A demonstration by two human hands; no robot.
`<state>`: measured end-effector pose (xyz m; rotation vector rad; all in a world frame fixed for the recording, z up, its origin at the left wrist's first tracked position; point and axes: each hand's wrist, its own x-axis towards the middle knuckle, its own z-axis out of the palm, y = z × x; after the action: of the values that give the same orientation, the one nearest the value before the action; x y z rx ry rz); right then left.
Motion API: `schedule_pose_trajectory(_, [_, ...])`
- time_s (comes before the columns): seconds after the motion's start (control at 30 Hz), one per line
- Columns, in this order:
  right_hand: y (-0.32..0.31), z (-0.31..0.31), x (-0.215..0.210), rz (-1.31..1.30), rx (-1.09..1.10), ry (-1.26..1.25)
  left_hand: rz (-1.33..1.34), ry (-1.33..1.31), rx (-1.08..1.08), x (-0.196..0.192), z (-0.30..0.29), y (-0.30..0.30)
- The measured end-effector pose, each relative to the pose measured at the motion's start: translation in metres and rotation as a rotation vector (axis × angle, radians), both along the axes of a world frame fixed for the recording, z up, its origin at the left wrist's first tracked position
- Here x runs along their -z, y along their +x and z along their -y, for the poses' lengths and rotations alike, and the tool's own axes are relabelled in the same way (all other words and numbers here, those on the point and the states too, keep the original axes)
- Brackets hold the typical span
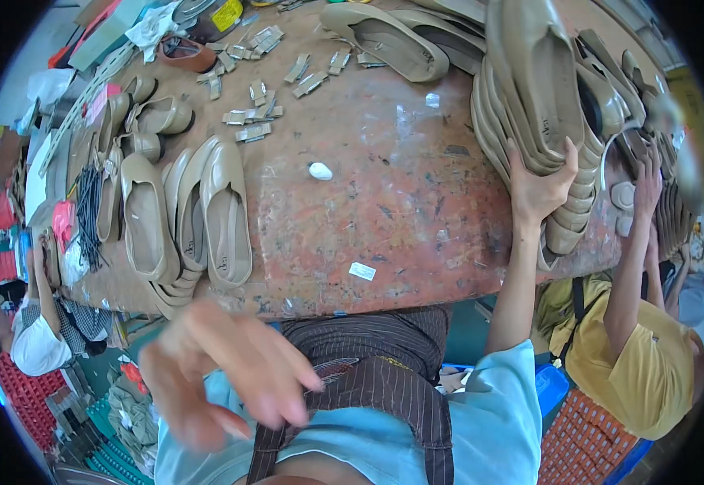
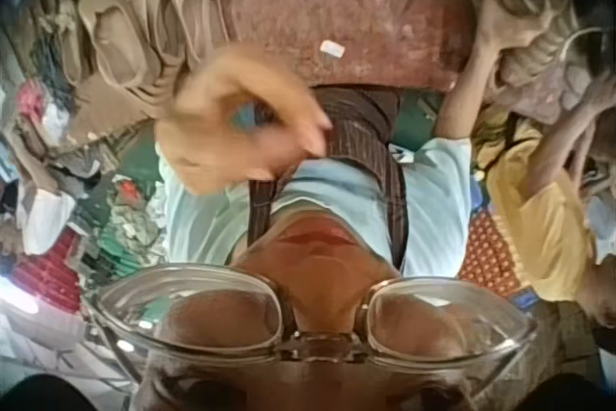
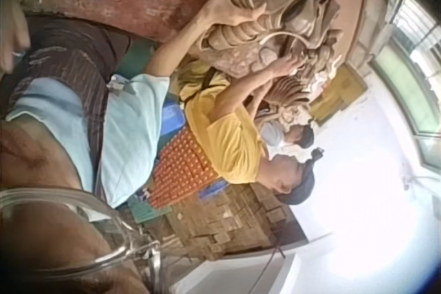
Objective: Applying glue and attaching decorative metal buckles to the front of women's flat shoes.
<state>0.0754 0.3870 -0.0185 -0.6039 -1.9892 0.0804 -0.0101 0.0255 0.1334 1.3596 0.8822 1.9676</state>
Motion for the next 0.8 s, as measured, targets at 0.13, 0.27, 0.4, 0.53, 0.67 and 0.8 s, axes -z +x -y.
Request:
schedule_pose_trajectory(0.13, [-0.008, 0.003, 0.006, -0.142, 0.054, -0.178, 0.258, -0.278, 0.126, -0.054, -0.025, 0.0])
schedule_pose_trajectory(0.27, [-0.01, 0.021, 0.0, -0.203, 0.119, -0.213, 0.224, -0.188, 0.236, -0.043, -0.043, -0.004])
schedule_pose_trajectory(0.4, [-0.014, 0.023, 0.006, -0.035, 0.128, -0.09, 0.215, -0.097, 0.324, -0.015, -0.069, -0.009])
schedule_pose_trajectory(0.53, [0.005, 0.011, 0.012, 0.056, 0.12, -0.003, 0.156, -0.032, 0.287, 0.006, -0.061, -0.018])
schedule_pose_trajectory(0.67, [0.003, 0.017, 0.008, 0.059, 0.059, -0.006, -0.032, -0.366, -0.221, 0.042, -0.015, -0.006])
schedule_pose_trajectory(0.8, [0.001, 0.021, 0.003, 0.106, 0.092, -0.031, -0.45, -0.687, -0.956, 0.069, 0.044, 0.0])
